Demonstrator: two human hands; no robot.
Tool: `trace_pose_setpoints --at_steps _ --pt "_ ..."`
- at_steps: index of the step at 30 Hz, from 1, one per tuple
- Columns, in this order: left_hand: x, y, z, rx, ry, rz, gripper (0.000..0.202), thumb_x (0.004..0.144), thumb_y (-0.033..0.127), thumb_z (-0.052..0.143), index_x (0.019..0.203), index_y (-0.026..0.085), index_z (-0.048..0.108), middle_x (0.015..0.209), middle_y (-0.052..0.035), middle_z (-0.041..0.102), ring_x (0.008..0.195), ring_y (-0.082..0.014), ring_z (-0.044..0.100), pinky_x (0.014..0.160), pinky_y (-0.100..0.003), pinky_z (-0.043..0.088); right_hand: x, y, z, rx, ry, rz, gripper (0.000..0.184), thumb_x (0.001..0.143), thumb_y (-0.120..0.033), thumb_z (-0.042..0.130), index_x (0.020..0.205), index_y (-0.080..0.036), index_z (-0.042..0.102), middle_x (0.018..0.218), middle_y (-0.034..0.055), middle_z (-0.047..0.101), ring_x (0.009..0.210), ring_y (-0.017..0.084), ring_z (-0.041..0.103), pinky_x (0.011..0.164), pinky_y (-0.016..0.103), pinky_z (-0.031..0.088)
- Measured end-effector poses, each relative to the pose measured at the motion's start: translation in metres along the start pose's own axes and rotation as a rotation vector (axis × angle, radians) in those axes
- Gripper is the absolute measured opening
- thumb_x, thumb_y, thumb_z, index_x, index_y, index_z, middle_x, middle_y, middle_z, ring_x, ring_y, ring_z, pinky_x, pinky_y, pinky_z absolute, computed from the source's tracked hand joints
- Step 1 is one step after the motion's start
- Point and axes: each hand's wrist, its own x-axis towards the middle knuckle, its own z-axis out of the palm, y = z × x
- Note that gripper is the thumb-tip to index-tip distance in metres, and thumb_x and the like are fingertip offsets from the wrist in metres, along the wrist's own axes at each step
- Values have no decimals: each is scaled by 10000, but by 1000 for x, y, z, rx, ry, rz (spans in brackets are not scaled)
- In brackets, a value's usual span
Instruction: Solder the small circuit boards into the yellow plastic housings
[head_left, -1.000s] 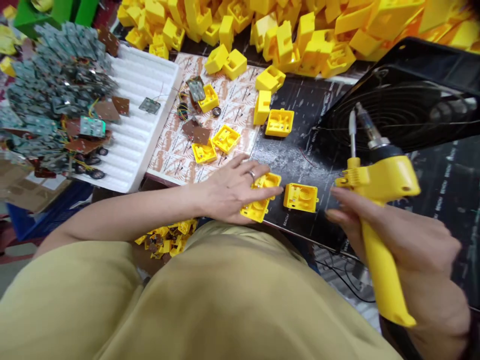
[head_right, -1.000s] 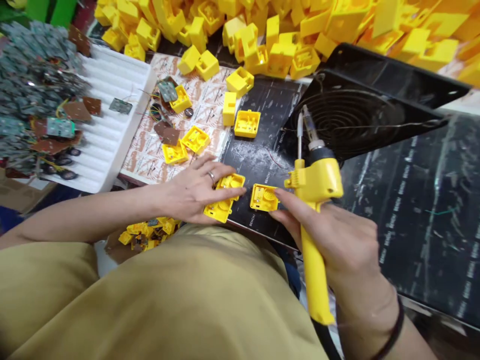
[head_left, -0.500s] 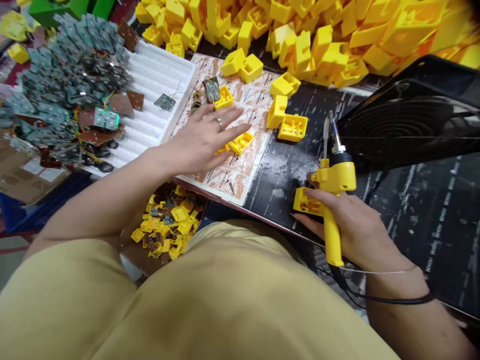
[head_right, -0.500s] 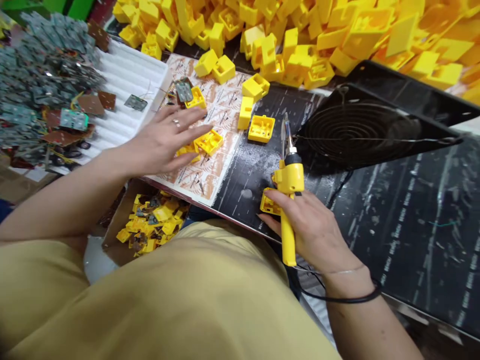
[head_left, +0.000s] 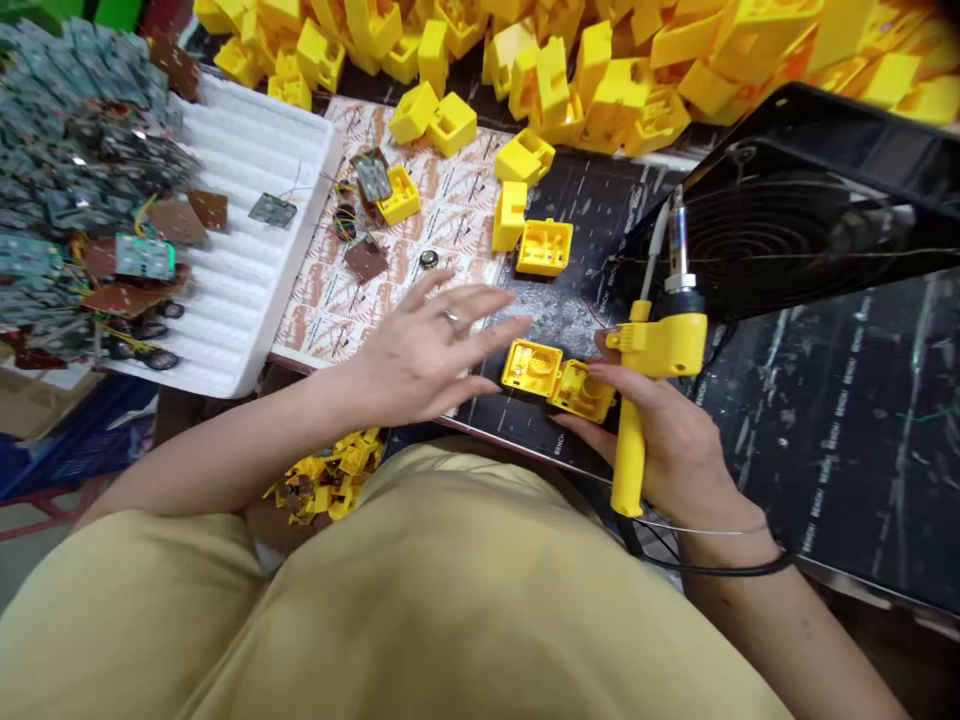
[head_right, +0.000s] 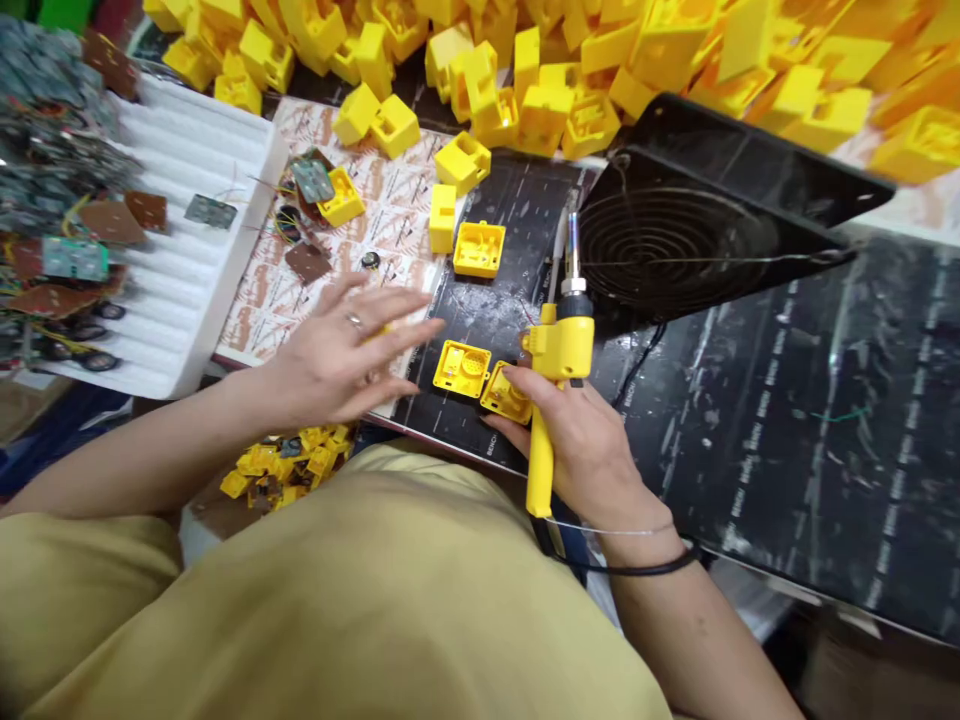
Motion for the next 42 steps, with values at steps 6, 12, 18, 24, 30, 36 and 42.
trace_pose_setpoints --at_steps 6,12,18,24,30,36,42 --pt "-42 -24 -5 46 -191 -211 521 952 471 491 1376 167 505 1460 -171 496 1291 -316 517 1043 -487 444 19 -8 2 18 -5 -52 659 807 -339 761 1365 -196 439 1056 81 679 1031 246 656 942 416 547" --pt "-40 -31 2 41 -42 -309 399 933 403 539 1291 230 578 1514 -141 444 1398 -341 400 1115 -543 329 33 -19 16 -4 -41 -125 441 880 -205 672 1276 -178 478 974 56 679 859 187 652 780 323 549" --pt "-27 -25 6 -192 -122 7 358 930 302 555 1279 369 603 1542 -53 437 1444 -283 358 1164 -514 274 22 -16 8 1 -33 -89 523 862 -205 699 1321 -179 451 1029 59 676 839 164 653 748 281 538" --pt "-21 -20 0 -177 -49 6 387 918 166 471 1223 336 639 1436 -48 548 1351 -249 474 1124 -481 329 19 -9 5 14 -83 -117 508 866 -261 699 1302 -133 473 976 80 675 841 193 659 861 345 523" --pt "-26 14 -8 60 70 -293 591 880 629 488 1129 123 664 995 -138 690 893 -290 620 782 -432 468 18 -6 7 16 -45 -106 508 850 -235 711 1295 -148 482 979 75 675 734 169 625 671 292 494" --pt "-10 32 10 23 -42 -160 430 897 367 538 1236 112 613 1140 -132 687 942 -274 620 778 -391 481 20 -6 6 40 -69 -122 497 879 -241 678 1324 -173 469 947 52 680 807 179 650 724 290 518" --pt "12 -12 0 -79 32 -278 477 927 483 484 1256 158 603 1243 -109 653 1126 -282 573 959 -439 433 12 -3 -2 34 -60 -70 624 840 -284 730 1383 -211 431 1143 85 672 1008 231 668 954 394 520"
